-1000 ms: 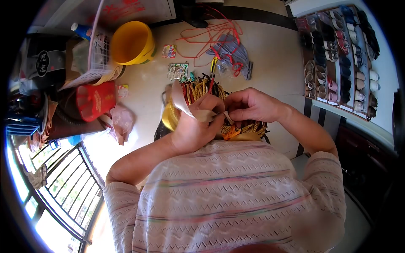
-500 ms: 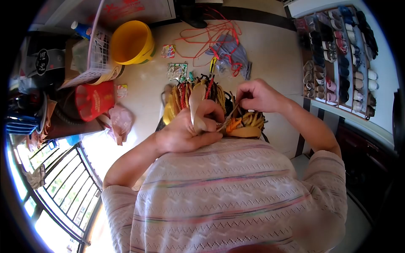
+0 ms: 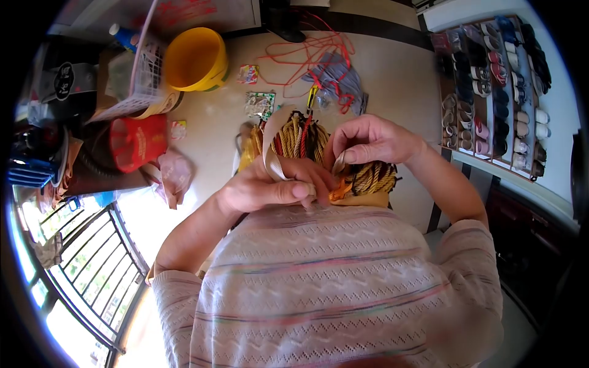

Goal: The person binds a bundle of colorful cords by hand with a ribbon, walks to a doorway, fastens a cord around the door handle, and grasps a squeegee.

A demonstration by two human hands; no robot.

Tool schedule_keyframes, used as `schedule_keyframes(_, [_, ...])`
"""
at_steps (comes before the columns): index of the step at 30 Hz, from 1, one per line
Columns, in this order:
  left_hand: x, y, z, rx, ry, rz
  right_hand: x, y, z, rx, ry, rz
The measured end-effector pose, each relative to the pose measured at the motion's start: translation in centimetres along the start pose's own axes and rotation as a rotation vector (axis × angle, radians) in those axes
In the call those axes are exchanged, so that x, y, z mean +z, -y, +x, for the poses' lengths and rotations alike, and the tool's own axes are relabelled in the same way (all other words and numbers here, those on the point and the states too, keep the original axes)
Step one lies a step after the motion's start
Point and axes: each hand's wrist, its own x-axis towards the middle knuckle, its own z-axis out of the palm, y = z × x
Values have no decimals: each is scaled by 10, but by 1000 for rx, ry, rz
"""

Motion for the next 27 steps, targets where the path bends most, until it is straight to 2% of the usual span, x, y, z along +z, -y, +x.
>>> schedule_keyframes(3, [0,-3,-2,-42,-17,-47,11,-5,3,40,64,316])
schedule_keyframes(10, [1,-12,3,-80,-35,-103,5,2,9,115,256,349])
schedule_keyframes(13, [11,-30,14,-12,-68,214,7,3,8,126,47,250])
schedule_keyframes(17, [14,-35,16,25,-123,513,-3,2,-2,103,-7,333])
schedule_keyframes(24, [14,-26,6,-96,-276,492,-8,-18,-17,95,-43,322])
schedule_keyframes(25, [6,-23,8,-145,-297,331,-8,-17,-16,95,-64,308])
schedule_keyframes(27, [4,-18,18,-169,-378,264,-8,-14,-13,38,-97,187])
